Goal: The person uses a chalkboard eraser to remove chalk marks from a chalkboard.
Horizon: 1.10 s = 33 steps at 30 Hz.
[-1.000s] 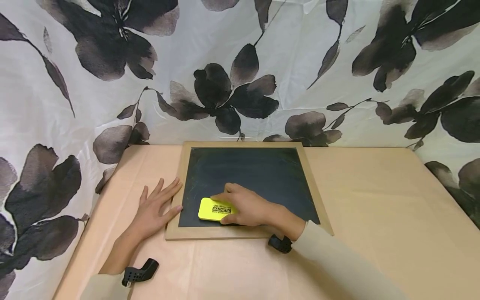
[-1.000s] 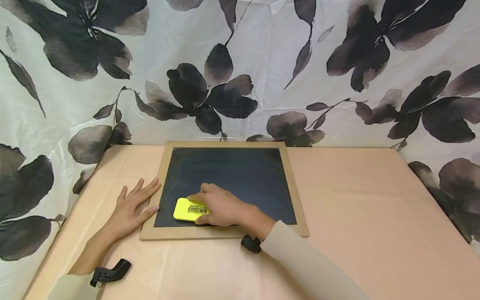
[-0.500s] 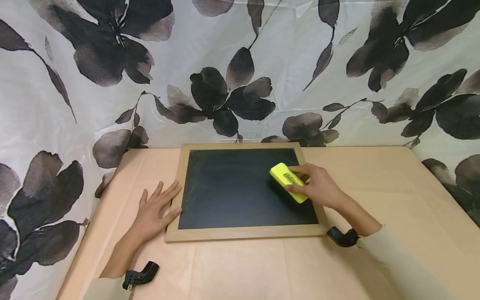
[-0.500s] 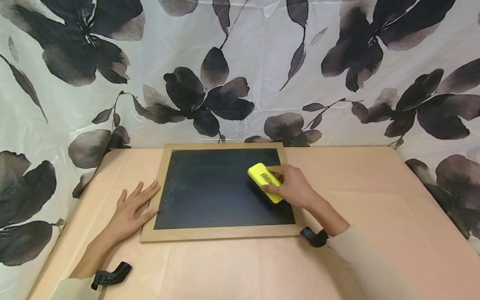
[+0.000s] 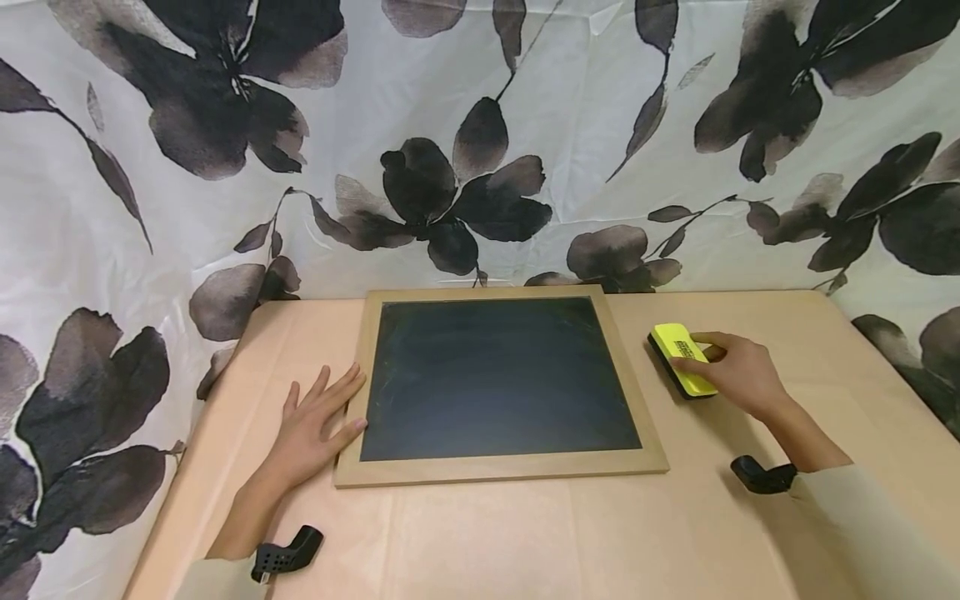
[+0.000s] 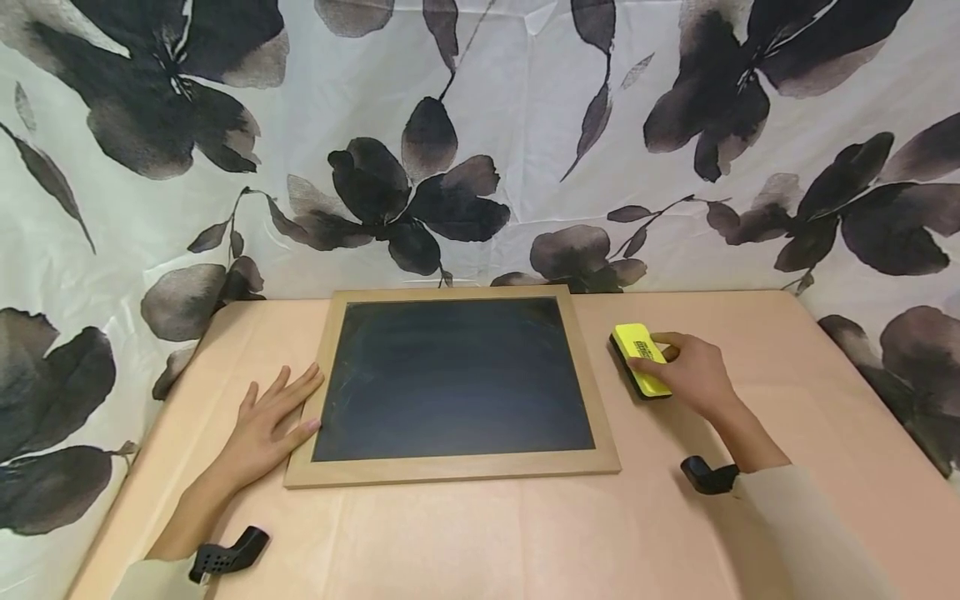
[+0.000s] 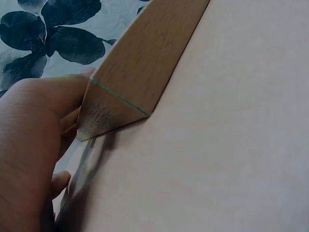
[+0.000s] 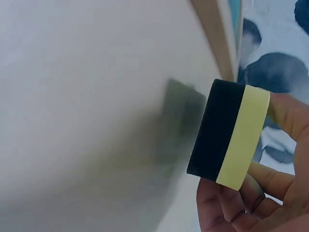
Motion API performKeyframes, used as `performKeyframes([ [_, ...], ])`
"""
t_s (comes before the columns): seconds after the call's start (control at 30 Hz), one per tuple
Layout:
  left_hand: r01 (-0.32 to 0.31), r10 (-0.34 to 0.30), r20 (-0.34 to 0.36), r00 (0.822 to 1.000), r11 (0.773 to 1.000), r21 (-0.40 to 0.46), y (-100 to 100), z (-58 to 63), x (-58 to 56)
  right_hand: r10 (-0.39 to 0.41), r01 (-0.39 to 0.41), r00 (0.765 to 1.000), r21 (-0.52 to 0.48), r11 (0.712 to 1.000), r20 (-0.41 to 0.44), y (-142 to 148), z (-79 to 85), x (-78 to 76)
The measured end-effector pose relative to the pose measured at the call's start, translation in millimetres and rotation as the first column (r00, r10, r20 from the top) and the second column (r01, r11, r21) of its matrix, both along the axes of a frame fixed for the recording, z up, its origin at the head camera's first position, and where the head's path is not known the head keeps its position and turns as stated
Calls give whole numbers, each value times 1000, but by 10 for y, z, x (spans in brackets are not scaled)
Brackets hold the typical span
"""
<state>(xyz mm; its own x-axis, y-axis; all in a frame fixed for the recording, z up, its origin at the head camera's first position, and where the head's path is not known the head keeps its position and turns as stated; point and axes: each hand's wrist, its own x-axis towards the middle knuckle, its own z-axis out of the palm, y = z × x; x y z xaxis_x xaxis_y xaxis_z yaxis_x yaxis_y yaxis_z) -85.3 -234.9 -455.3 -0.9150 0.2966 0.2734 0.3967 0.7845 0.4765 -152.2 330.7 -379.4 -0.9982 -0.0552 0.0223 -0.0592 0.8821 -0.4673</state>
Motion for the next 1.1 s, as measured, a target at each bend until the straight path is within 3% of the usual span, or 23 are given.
performKeyframes([
  [0.3,4,-4,-2,1000,1000,-9,-9,-7,-18,-40,40,999,38,998,-3,155,-169,64],
  [0.53,-14,12,44,999,999,53,-49,56,-64,-6,1,999,122,993,38,141,-144,27],
  [0.6,-56,51,61,997,995,78,-82,134,-69,3,-9,999,141,990,42,135,-79,20],
  [0.7,-139,137,30,990,989,54,-152,329,-66,29,-30,1000,112,993,8,98,98,1],
  [0.83,-241,233,-88,968,967,-86,-255,637,-97,90,-87,995,75,993,-40,-47,379,4],
  [0.97,-278,257,-131,958,942,-187,-282,836,-129,211,-197,973,141,970,-91,-296,549,50],
  [1.1,-261,240,-116,964,935,-238,-246,891,-127,307,-269,938,220,938,-159,-527,585,48],
])
